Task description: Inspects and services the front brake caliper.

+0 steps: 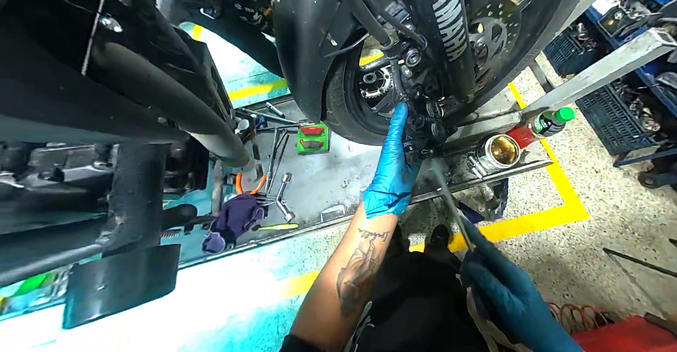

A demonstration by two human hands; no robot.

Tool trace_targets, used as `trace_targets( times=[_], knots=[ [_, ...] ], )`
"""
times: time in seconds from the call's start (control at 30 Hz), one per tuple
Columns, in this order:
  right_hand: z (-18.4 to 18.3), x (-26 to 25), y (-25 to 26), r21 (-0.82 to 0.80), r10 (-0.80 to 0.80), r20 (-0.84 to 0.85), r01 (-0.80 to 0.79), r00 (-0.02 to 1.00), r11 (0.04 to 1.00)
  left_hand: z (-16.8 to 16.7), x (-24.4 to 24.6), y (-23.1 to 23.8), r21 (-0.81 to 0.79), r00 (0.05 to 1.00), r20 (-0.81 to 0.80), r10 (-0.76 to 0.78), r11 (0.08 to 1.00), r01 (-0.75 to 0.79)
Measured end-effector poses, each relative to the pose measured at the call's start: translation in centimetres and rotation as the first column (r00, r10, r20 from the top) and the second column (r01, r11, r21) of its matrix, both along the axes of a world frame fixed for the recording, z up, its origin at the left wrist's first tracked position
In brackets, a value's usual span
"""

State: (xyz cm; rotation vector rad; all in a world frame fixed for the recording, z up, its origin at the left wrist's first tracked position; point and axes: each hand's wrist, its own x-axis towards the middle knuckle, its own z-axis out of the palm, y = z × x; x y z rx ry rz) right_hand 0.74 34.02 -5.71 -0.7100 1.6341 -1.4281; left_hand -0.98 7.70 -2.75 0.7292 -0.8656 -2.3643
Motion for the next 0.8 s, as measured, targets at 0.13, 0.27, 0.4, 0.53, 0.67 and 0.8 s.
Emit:
trace_targets(
  times=[0.13, 0.27, 0.4, 0.53, 0.67, 0.8],
  knots=[
    [0.8, 1.2, -0.5, -0.028, 0.045, 0.026, -0.044, 0.999, 0.999, 0.7, -0.5, 1.2, -0.036, 0.988, 0.129, 0.082, 0.996, -0.078],
    [0.5, 1.6, -0.6, -0.062, -0.053, -0.008, 0.052, 0.999, 0.997, 1.0, -0.8, 1.9, -0.038, 0.988, 0.077, 0.131, 0.991, -0.129],
    [0.2, 1.6, -0.6, -0.098, -0.119, -0.094, 0.110, 0.988, 0.989, 1.3, -1.1, 2.7, 0.028, 0.986, 0.059, 0.156, 0.987, -0.158],
    [0.5, 1.3, -0.7, -0.099, -0.181, -0.106, 0.171, 0.978, 0.980, 0.0, -0.8, 3.3, 0.061, 0.983, -0.117, 0.144, 0.989, -0.138],
    [1.5, 0.9, -0.3, -0.072, -0.154, -0.037, 0.151, 0.987, 0.986, -0.9, 1.2, 4.1, -0.092, 0.986, -0.168, 0.016, 0.995, -0.032],
    [1.9, 0.8, -0.2, -0.039, -0.095, 0.048, 0.097, 0.994, 0.995, -1.1, 1.7, 4.1, -0.123, 0.992, -0.124, -0.012, 0.992, -0.004]
  ],
)
